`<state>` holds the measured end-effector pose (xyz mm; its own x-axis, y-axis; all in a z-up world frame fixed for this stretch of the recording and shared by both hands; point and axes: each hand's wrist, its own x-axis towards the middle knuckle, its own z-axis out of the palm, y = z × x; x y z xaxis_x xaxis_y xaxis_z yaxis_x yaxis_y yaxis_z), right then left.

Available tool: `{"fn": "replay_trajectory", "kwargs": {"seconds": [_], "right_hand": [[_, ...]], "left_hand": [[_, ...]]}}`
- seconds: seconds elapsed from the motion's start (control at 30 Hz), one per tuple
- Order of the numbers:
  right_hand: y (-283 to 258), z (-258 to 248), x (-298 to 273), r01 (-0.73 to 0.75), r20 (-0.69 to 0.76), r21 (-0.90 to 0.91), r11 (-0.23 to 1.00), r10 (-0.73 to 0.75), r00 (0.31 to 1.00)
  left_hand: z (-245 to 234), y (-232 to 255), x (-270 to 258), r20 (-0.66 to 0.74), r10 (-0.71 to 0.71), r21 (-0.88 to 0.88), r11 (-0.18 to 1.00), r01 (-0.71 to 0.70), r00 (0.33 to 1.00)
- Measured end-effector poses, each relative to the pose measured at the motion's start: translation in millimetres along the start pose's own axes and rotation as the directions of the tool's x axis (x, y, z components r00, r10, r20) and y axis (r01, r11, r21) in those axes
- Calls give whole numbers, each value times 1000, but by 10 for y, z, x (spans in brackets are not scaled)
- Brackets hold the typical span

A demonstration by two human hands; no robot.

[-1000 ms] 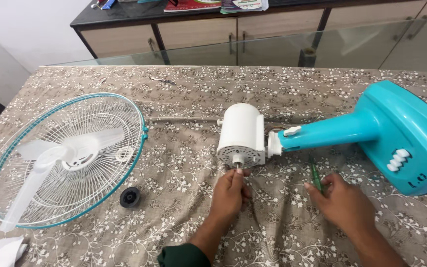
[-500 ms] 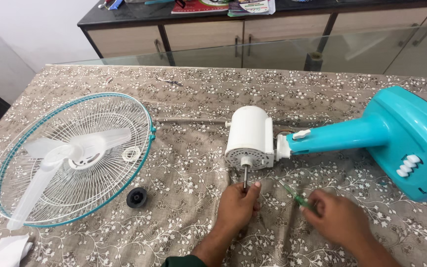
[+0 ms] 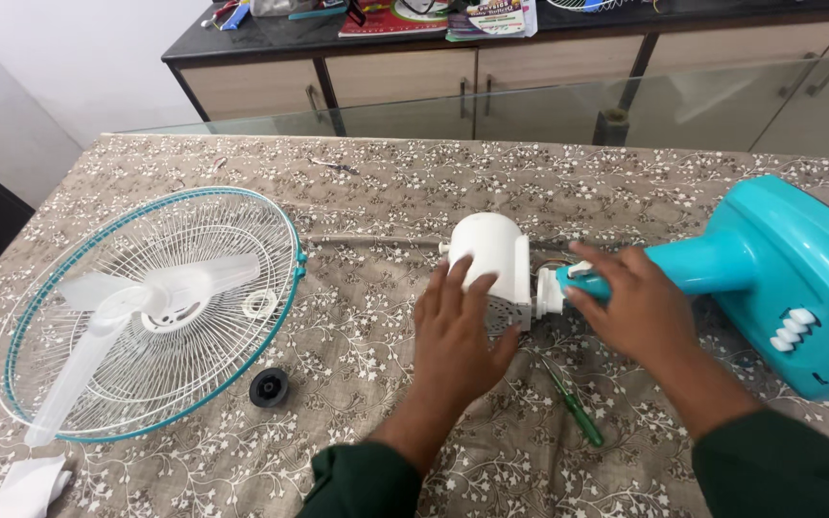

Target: The person disassembles a table fan by removing the front grille, fan blades, and motor housing using a screwdriver. Components are placed on the table as they are removed.

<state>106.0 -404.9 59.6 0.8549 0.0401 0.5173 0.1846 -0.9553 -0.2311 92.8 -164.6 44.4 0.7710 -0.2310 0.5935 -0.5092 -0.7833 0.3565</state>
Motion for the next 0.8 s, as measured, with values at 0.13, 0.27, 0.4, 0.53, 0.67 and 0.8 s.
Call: {"fn": "replay_trajectory", "kwargs": {"seconds": [0.13,0.27,0.4,0.53,0.67,0.8], "right_hand": [[-8,78,190,-83,134,-29,996,86,987],[91,145,242,-140,183,104,985,120,976],[220,126,278,-214,247,130,968,178,953],[251,157,281,-83,142,251,964,48,989],[291,252,286,-119,240,201,972,69,968],[373,311,252,-152,114,172,973,134,984]], "left_hand": [[133,98,217,71,1,51,999,-5,997],[238,70,205,88,-41,21,999,39,995],[282,35,184,69,-31,27,999,29,997],[286,31,184,95,-35,50,998,30,995],[280,35,175,92,-47,28,999,45,995],[272,32,180,99,-43,35,999,39,994]]}}
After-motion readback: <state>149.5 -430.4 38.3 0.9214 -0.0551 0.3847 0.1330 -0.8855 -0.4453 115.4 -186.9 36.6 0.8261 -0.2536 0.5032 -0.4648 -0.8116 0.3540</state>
